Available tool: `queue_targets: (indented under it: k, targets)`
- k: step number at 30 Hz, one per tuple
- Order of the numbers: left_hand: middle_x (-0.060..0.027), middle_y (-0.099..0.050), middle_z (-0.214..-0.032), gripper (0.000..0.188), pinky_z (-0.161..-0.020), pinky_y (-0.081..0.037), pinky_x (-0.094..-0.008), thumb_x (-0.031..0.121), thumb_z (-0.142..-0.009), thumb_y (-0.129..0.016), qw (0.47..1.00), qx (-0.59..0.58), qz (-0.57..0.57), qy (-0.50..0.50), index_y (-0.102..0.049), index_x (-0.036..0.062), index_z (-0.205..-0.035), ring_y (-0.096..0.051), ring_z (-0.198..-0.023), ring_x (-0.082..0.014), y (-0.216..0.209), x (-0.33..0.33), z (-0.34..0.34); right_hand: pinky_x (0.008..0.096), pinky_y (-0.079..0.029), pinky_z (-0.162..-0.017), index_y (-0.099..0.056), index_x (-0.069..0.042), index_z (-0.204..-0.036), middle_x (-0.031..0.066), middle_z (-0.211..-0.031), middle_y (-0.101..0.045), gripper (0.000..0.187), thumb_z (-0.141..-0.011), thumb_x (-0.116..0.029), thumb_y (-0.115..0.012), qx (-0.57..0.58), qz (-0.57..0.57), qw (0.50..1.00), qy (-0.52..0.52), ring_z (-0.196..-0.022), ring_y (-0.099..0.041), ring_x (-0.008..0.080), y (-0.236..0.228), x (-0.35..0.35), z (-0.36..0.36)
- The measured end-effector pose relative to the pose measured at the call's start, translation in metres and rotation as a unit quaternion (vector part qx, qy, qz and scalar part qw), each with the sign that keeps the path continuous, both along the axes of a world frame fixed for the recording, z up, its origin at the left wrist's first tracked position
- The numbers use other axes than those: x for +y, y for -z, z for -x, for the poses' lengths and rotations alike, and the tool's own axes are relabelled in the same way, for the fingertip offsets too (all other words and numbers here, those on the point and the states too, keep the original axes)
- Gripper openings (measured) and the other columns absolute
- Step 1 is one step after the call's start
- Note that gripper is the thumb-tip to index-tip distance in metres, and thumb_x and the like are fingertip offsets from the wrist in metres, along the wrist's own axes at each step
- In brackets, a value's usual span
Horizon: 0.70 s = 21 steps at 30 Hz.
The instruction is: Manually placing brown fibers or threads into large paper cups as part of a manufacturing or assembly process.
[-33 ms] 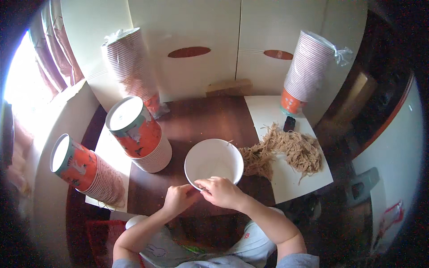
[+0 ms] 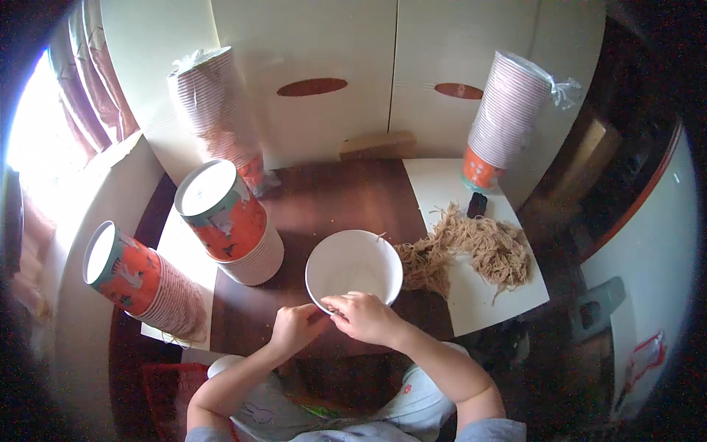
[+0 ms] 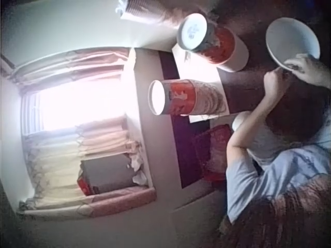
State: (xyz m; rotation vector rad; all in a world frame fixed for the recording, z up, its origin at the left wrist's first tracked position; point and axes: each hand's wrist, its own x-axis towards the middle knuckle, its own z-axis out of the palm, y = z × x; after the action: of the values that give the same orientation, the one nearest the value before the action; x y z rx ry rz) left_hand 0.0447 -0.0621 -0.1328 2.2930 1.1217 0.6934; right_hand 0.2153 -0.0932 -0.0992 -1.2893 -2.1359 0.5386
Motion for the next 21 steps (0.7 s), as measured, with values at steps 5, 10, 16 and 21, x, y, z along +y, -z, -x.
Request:
queue_targets:
  k: [5, 10, 16, 21]
  targets:
    - [-0.0084, -0.060, -0.063, 0.012, -0.052, -0.048, -0.0334, 0.017, -0.066, -0.064, 0.996, -0.073, -0.045, 0.017, -0.063, 0.0074, -0.073, -0.059, -0.057, -0.0235, 0.005, 0.001, -0.003, 0.0327, -0.049, -0.069, -0.056, -0.005, -0.102, 0.0119, -0.083, -0.062, 0.028, -0.074, -0.009, -0.058, 0.007, 0.002, 1.000, 0.008, -0.076, -0.061, 0.0238, 0.003, 0.001, -0.001]
    - [-0.0092, -0.058, -0.080, 0.010, -0.070, -0.046, -0.0318, 0.011, -0.064, -0.062, 0.977, -0.129, 0.107, 0.134, -0.061, 0.0044, -0.071, -0.054, -0.082, -0.0228, -0.023, 0.013, 0.021, 0.0334, -0.049, -0.070, -0.056, -0.003, -0.098, 0.0128, -0.083, -0.062, 0.024, -0.074, -0.009, -0.056, 0.064, 0.030, 0.997, 0.016, -0.077, -0.061, 0.0237, 0.001, 0.000, -0.005]
    - [-0.0161, -0.060, -0.086, 0.006, -0.087, -0.038, -0.0419, 0.006, -0.078, -0.051, 0.699, -0.515, 0.397, 0.299, -0.054, 0.0042, -0.073, -0.054, -0.089, -0.0264, -0.027, 0.021, 0.031, 0.0273, -0.048, -0.071, -0.055, -0.002, -0.103, 0.0080, -0.090, -0.062, 0.025, -0.078, -0.006, -0.055, 0.153, 0.129, 0.979, 0.039, -0.081, -0.060, 0.0142, -0.005, 0.003, -0.013]
    - [-0.0094, -0.059, -0.083, 0.006, -0.076, -0.044, -0.0317, 0.007, -0.082, -0.053, 0.718, -0.487, 0.446, 0.220, -0.055, 0.0023, -0.082, -0.056, -0.080, -0.0179, -0.024, 0.017, 0.027, 0.0258, -0.044, -0.076, -0.056, -0.004, -0.105, 0.0061, -0.099, -0.060, 0.026, -0.080, -0.002, -0.050, 0.264, 0.186, 0.946, 0.022, -0.087, -0.055, 0.0112, -0.011, 0.005, -0.009]
